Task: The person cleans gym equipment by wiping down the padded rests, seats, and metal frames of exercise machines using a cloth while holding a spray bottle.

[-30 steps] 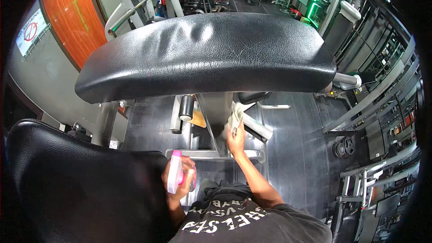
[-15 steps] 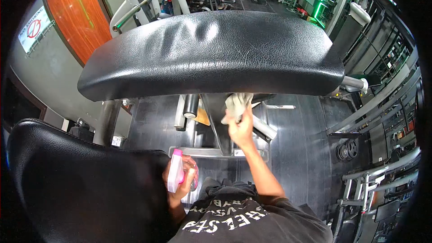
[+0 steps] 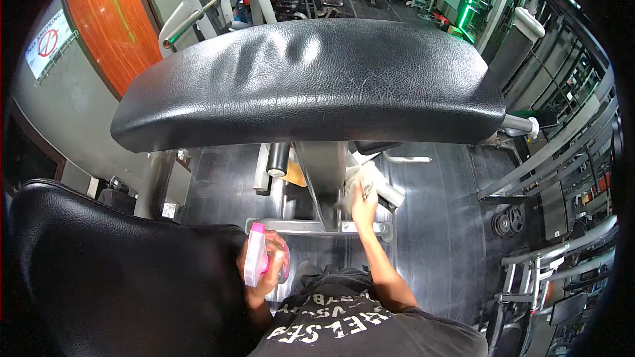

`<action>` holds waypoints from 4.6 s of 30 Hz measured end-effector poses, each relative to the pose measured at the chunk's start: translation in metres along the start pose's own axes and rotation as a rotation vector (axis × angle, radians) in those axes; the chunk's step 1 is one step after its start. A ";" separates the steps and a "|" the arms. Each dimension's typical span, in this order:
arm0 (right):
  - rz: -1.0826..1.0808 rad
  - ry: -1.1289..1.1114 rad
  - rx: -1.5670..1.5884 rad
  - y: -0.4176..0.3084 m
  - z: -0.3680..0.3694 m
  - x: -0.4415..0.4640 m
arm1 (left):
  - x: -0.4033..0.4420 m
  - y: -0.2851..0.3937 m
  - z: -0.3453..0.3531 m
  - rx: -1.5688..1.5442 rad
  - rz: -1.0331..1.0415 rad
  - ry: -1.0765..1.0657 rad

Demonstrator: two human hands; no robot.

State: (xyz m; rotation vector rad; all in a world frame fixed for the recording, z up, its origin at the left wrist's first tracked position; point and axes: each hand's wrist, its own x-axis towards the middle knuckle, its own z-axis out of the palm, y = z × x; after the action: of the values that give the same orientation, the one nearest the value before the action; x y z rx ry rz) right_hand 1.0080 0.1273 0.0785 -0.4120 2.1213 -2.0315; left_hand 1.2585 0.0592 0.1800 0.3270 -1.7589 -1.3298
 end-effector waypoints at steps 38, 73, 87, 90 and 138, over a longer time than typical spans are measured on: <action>-0.536 -0.166 -0.331 0.043 0.004 -0.040 | -0.001 0.016 0.007 -0.059 -0.116 0.041; 0.727 -0.392 0.708 0.017 -0.030 -0.077 | -0.022 0.003 0.015 -0.263 -0.097 0.098; 0.967 -0.929 1.131 -0.029 -0.025 -0.019 | -0.024 0.041 0.078 -0.032 -0.078 0.443; 1.077 -0.973 1.005 -0.048 -0.040 -0.010 | -0.030 0.058 0.108 -0.018 -0.067 0.614; 1.364 -1.667 0.698 -0.067 -0.186 -0.042 | -0.137 0.144 0.273 0.611 0.054 1.425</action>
State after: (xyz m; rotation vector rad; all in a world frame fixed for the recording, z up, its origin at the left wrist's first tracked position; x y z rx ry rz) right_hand 0.9945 0.3151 0.1525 -0.2066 0.2653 -0.7152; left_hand 1.1697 0.3806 0.2293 1.1877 -0.8164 -0.2003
